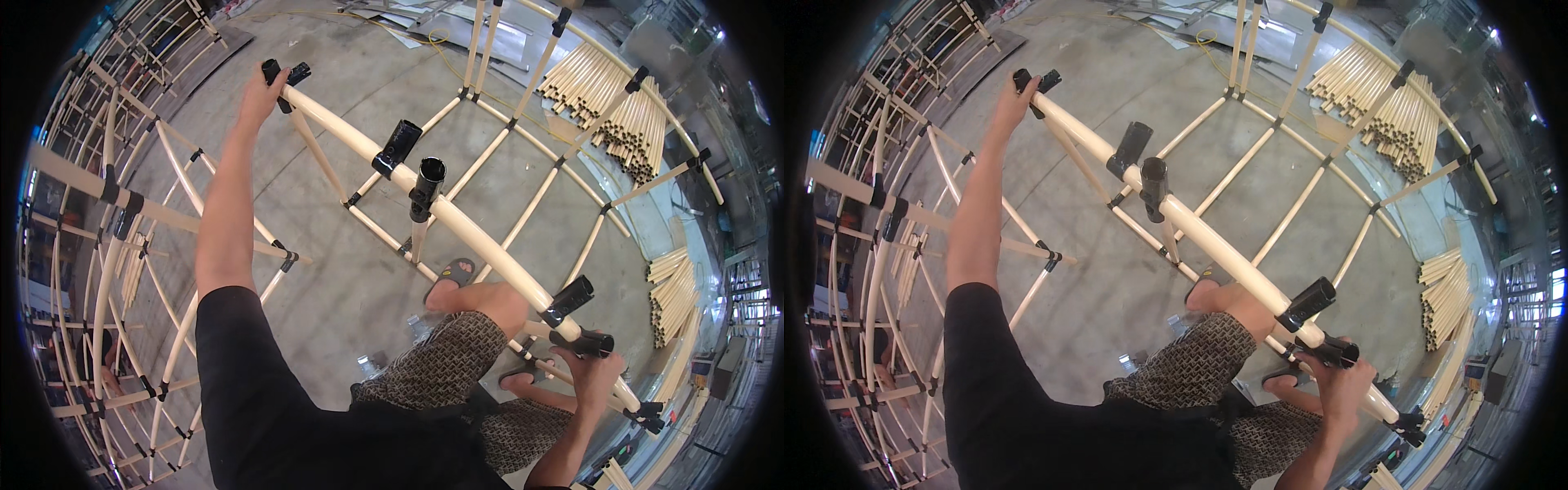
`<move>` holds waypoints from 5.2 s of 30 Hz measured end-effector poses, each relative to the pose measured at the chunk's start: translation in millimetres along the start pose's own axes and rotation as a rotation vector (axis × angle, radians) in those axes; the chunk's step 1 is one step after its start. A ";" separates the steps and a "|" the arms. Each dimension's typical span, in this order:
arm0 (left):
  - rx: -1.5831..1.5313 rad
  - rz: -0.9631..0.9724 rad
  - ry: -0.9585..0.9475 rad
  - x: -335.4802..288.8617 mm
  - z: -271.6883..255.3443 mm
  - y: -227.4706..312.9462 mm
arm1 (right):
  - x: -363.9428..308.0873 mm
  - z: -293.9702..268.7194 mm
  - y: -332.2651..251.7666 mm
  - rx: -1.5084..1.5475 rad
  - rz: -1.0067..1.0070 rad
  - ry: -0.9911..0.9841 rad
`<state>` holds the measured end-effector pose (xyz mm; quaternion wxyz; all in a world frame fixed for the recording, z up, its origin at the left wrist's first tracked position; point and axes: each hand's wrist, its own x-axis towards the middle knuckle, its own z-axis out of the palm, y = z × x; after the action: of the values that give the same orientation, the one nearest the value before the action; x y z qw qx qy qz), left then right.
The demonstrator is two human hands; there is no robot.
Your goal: The person attaches plastic connectors to a metal pole, joins the pole to a larger metal structure, and secures the joints using a power drill.
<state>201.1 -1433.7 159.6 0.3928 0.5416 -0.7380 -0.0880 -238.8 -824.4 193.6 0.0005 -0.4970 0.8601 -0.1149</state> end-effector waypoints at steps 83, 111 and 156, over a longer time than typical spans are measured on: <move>0.035 -0.054 -0.120 -85.6 35.0 112.2 | -243.5 273.0 697.0 -0.067 0.933 0.116; -0.339 0.334 -0.269 -145.7 -28.4 135.1 | -397.3 75.6 214.3 0.223 0.667 1.077; -0.332 0.027 -0.306 69.1 -64.9 -5.1 | -69.1 24.9 -440.3 2.022 0.223 0.195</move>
<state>241.4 -1476.6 234.1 0.3612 0.4398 -0.7716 -0.2840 175.5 -981.4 248.8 0.3604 -0.1697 0.3982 -0.8262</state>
